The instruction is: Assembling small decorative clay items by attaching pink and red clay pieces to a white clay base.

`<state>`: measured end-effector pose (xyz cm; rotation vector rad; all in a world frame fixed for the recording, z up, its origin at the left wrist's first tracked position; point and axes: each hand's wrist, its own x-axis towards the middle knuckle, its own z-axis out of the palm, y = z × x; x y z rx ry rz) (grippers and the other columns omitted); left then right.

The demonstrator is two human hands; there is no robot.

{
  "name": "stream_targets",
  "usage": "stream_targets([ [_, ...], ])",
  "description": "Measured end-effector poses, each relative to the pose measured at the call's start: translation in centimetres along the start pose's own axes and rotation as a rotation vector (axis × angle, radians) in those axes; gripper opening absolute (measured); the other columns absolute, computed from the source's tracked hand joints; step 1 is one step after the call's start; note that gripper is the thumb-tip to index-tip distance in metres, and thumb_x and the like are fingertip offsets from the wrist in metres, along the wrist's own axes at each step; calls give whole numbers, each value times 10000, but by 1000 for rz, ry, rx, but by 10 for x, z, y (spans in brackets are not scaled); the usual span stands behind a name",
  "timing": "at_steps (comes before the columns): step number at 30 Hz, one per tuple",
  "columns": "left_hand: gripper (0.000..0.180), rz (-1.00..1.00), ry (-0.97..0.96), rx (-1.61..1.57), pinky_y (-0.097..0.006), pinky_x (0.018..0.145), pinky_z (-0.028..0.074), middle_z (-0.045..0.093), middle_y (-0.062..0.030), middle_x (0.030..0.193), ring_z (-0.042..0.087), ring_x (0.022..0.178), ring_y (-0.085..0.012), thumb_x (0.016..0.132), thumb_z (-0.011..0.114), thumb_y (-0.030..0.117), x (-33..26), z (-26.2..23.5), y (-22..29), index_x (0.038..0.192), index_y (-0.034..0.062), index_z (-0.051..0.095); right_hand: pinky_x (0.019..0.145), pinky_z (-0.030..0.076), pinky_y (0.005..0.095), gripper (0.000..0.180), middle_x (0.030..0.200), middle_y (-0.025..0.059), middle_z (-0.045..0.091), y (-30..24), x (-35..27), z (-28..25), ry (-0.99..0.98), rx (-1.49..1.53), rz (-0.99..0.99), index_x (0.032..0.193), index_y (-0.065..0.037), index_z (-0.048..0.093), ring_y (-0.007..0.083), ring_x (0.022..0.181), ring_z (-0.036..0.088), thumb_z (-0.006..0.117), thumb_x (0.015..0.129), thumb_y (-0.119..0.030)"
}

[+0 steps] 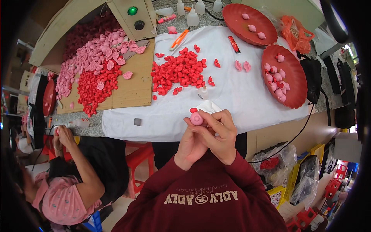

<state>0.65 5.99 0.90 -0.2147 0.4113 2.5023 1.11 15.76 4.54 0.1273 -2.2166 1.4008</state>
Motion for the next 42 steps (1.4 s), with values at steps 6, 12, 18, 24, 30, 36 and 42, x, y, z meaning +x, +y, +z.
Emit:
stream_targets([
  [6,484,-56,-34,-81,-349,935,365,465,-36,1107,445,1055,-172,867,452,492,0,11,1,1144,96,445,594,349,268,343,668,-5,462,7,5,-7,25,-100,-23,883,-76,676,150,656,429,772,556,-116],
  [12,438,-70,-41,-78,-353,933,357,469,-44,1098,446,1041,-180,894,434,453,-1,5,0,1158,104,436,546,371,269,328,666,6,486,5,8,-8,10,4,45,860,-56,670,151,642,446,776,552,-87],
  [18,445,-124,-61,-60,-352,941,352,468,-48,1112,442,1058,-183,915,382,452,0,3,5,1188,101,417,558,363,276,329,668,5,491,8,7,-9,-2,22,72,865,-59,670,150,641,449,774,556,-99],
  [24,380,-147,-84,-144,-322,922,383,489,-51,1089,459,1052,-167,939,344,411,0,21,10,1107,92,465,622,303,293,351,663,-14,464,7,7,-7,-38,-240,-122,891,-83,664,153,651,439,771,571,-182],
  [30,365,-164,-43,-192,-322,922,384,500,-47,1102,474,1033,-163,955,313,368,-3,10,7,1128,87,468,612,309,295,337,657,-12,452,6,7,-5,-12,-246,-133,905,-67,662,153,643,434,761,594,-152],
  [36,387,-167,-188,-249,-344,958,356,465,-69,1184,437,1106,-196,961,296,344,-3,7,3,1203,67,417,601,360,280,337,668,26,480,4,7,-6,16,-221,-155,920,-16,664,174,662,435,739,593,-37],
  [42,387,-180,-274,-352,-373,1000,331,445,-94,1224,405,1168,-228,958,309,333,0,-8,-1,1233,75,393,567,369,273,336,674,29,486,6,7,-5,30,-194,-203,919,-4,662,173,661,438,734,592,-28],
])
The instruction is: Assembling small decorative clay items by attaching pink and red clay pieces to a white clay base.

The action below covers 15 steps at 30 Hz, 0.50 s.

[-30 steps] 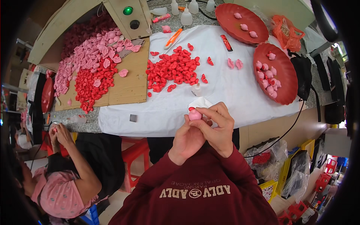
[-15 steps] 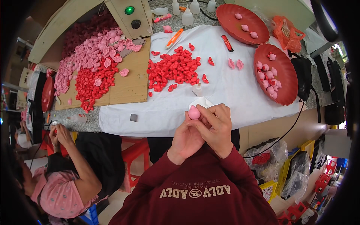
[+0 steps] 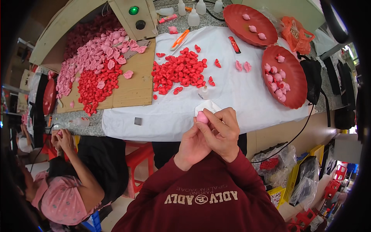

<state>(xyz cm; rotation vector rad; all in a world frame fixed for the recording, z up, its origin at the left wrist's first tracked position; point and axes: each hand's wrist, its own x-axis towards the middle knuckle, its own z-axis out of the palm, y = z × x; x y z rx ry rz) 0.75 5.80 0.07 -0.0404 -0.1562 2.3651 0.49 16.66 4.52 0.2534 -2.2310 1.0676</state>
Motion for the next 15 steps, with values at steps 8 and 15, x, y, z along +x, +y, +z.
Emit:
stream_targets([
  [8,393,12,137,168,-360,966,343,450,-79,1204,418,1137,-207,938,372,354,-1,12,-3,1219,81,407,565,376,262,345,700,36,504,3,-6,-4,29,57,26,933,-7,662,176,667,451,737,598,-39],
  [15,244,393,342,1320,-274,823,428,568,-69,982,537,935,-179,796,633,95,-3,16,10,1018,36,550,585,386,255,302,716,24,517,19,-20,-22,-96,351,237,987,-19,657,145,701,468,698,688,-39],
])
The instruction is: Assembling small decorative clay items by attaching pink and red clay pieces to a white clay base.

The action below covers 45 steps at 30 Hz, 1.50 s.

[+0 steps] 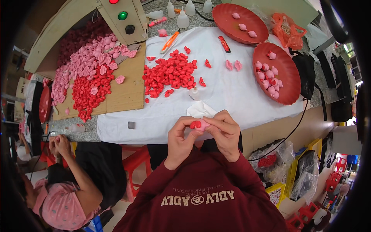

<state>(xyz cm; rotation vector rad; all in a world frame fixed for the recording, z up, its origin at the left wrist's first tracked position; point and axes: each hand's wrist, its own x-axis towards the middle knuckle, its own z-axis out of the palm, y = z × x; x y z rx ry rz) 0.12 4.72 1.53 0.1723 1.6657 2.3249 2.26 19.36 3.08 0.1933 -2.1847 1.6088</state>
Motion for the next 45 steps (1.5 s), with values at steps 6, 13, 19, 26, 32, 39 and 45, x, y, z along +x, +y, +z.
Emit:
stream_targets([
  [6,293,435,45,83,-288,771,451,587,-81,940,551,904,-198,638,737,-22,3,11,-7,895,3,599,738,405,248,245,874,17,525,6,-18,19,71,885,441,1052,7,601,127,809,503,561,848,-122],
  [13,311,642,118,266,-298,707,469,618,-70,876,576,837,-220,581,743,-54,3,12,-7,870,4,646,773,416,285,248,982,45,541,18,-29,28,29,1462,739,1052,-22,516,151,893,512,535,853,-168],
  [19,338,615,89,205,-290,700,470,614,-77,866,575,837,-213,581,716,-96,1,14,-6,897,0,640,741,418,275,223,920,48,535,17,-28,33,30,1590,734,1009,-30,513,162,865,516,550,833,-162],
  [26,416,568,31,73,-282,731,463,596,-117,927,565,870,-205,622,693,-109,1,13,-9,1010,0,591,592,432,270,208,876,61,517,12,-25,25,32,1444,692,981,-27,520,164,796,510,553,839,-176],
  [32,345,398,97,-24,-292,767,452,602,-117,965,553,893,-219,640,680,-94,-3,7,-13,966,-7,608,837,427,302,226,1096,93,521,2,-23,26,89,1251,615,1032,-21,531,175,938,520,569,836,-128],
  [39,238,351,30,264,-277,803,431,595,-88,984,532,943,-182,736,642,-17,5,11,-8,973,11,644,756,420,224,307,918,31,565,5,4,-15,177,357,308,1100,17,532,109,843,524,597,804,-29],
  [45,149,178,19,207,-246,771,439,578,-91,984,546,886,-150,829,566,5,6,8,0,959,-4,640,800,416,272,313,1023,85,582,19,73,-108,458,-606,-54,1074,-10,573,167,916,540,639,773,-62],
])
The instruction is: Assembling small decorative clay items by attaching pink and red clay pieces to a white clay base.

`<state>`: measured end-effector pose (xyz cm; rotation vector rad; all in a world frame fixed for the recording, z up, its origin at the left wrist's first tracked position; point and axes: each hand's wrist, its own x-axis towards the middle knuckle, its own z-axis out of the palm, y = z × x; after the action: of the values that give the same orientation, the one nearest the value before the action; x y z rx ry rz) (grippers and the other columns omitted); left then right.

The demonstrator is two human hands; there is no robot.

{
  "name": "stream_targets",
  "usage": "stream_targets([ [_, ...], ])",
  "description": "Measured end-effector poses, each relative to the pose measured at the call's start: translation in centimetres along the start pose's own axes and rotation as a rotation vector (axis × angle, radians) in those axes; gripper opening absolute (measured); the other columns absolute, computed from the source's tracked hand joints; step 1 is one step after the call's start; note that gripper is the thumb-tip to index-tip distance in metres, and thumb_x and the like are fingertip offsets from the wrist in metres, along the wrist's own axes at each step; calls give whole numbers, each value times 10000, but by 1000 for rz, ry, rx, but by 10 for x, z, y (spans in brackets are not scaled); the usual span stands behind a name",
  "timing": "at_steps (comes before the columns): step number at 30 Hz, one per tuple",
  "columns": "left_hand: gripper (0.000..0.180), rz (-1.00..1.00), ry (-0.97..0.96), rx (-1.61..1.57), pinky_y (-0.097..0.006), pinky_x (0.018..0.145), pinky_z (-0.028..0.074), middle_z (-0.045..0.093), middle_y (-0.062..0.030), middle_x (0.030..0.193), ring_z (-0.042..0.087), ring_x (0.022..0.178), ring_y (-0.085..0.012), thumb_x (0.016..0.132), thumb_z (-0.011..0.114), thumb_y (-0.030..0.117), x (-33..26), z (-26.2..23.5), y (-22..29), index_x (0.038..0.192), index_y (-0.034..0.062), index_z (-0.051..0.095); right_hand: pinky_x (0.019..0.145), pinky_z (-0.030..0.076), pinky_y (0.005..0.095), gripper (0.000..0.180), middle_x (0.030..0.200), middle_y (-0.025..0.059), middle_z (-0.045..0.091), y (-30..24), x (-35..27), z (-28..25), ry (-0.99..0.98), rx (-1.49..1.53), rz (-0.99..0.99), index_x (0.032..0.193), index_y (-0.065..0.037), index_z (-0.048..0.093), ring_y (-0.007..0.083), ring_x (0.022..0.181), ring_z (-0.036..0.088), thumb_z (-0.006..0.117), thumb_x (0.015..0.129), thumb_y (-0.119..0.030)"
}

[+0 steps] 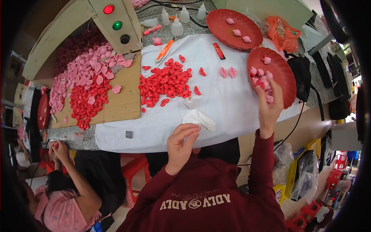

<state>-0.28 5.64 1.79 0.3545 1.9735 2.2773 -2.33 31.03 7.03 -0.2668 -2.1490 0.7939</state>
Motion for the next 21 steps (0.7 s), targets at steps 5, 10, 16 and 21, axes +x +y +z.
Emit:
stream_targets([
  [5,133,28,5,30,-246,747,453,577,-94,960,553,841,-143,849,547,11,4,-10,4,946,-20,634,840,406,292,308,1049,96,577,-4,13,9,74,-127,-119,1075,-21,575,195,982,536,633,778,-79],
  [10,125,76,177,180,-234,730,442,583,-88,947,547,815,-133,846,550,5,20,-34,11,936,-38,627,746,421,267,387,1022,90,591,-44,-38,61,-501,287,76,1067,-25,573,182,938,532,693,706,-93],
  [16,184,85,388,614,-277,695,455,578,-132,939,569,801,-183,822,588,70,71,-81,36,978,-24,616,726,433,295,372,937,102,595,-61,-61,103,-545,361,-29,1050,-39,579,224,872,538,696,698,-64],
  [21,258,213,651,1340,-335,704,450,591,-167,931,562,826,-282,817,575,111,112,-145,7,1041,-18,585,719,439,280,284,854,100,585,-63,-67,104,-516,383,-5,999,-38,595,218,809,548,660,723,-29],
])
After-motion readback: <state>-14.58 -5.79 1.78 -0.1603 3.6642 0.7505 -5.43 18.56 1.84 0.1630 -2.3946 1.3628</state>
